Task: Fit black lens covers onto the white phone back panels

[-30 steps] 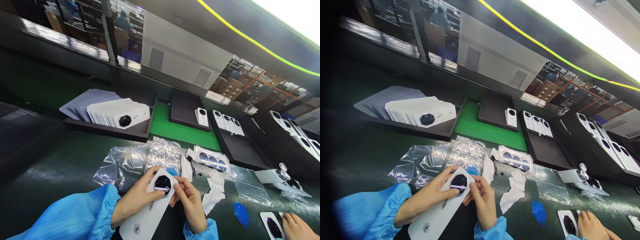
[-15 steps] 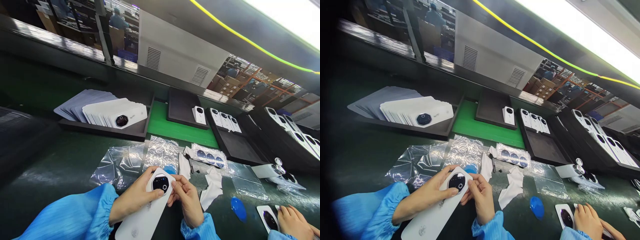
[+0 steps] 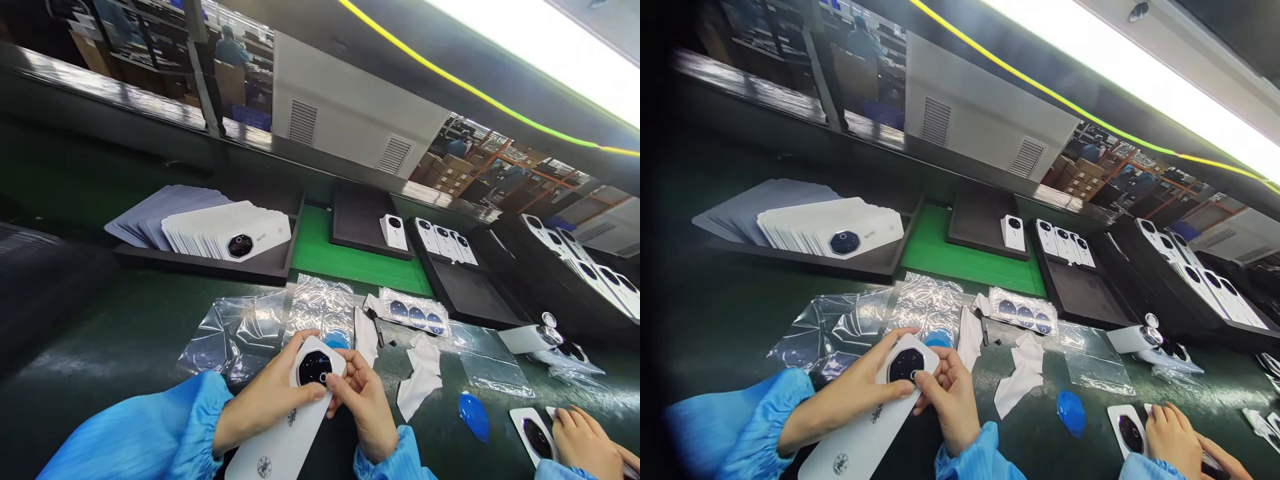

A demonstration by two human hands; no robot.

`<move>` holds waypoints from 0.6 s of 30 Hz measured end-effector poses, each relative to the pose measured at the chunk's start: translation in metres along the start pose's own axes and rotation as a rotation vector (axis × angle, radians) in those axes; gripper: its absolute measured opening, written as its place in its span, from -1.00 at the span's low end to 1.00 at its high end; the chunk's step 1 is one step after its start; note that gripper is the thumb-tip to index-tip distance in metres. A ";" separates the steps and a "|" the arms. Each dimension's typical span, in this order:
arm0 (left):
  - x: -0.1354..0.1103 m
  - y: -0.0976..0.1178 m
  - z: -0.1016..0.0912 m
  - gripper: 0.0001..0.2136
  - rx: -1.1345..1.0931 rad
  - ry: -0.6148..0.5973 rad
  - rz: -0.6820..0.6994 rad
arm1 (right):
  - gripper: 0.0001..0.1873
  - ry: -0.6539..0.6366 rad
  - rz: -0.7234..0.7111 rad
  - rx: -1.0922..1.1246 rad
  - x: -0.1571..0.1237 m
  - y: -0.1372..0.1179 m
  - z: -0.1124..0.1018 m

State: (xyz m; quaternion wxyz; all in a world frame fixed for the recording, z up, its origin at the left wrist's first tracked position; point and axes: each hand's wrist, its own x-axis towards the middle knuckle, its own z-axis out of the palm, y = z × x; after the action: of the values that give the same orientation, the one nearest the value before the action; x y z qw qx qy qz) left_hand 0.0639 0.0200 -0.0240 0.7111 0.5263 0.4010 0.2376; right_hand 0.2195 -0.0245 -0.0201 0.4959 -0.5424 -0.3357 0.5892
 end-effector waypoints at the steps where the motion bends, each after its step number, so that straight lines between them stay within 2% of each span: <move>1: 0.000 0.000 0.000 -0.30 0.008 -0.009 0.005 | -0.45 -0.011 0.012 0.006 0.001 0.001 0.001; 5: -0.001 0.001 -0.003 -0.28 0.105 -0.035 0.044 | -0.53 -0.046 0.025 -0.016 0.003 0.004 0.001; 11: -0.004 0.002 -0.004 -0.28 0.307 -0.028 0.032 | -0.49 0.045 -0.028 -0.111 0.002 0.007 0.001; 18: -0.004 -0.004 -0.001 -0.35 0.278 -0.031 0.086 | -0.45 0.086 -0.063 -0.151 0.004 0.011 0.004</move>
State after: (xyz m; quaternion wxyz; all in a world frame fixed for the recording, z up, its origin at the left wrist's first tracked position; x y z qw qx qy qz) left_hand 0.0606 0.0155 -0.0267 0.6266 0.6400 0.3963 0.2018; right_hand 0.2133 -0.0235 -0.0306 0.4859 -0.5924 -0.3746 0.5221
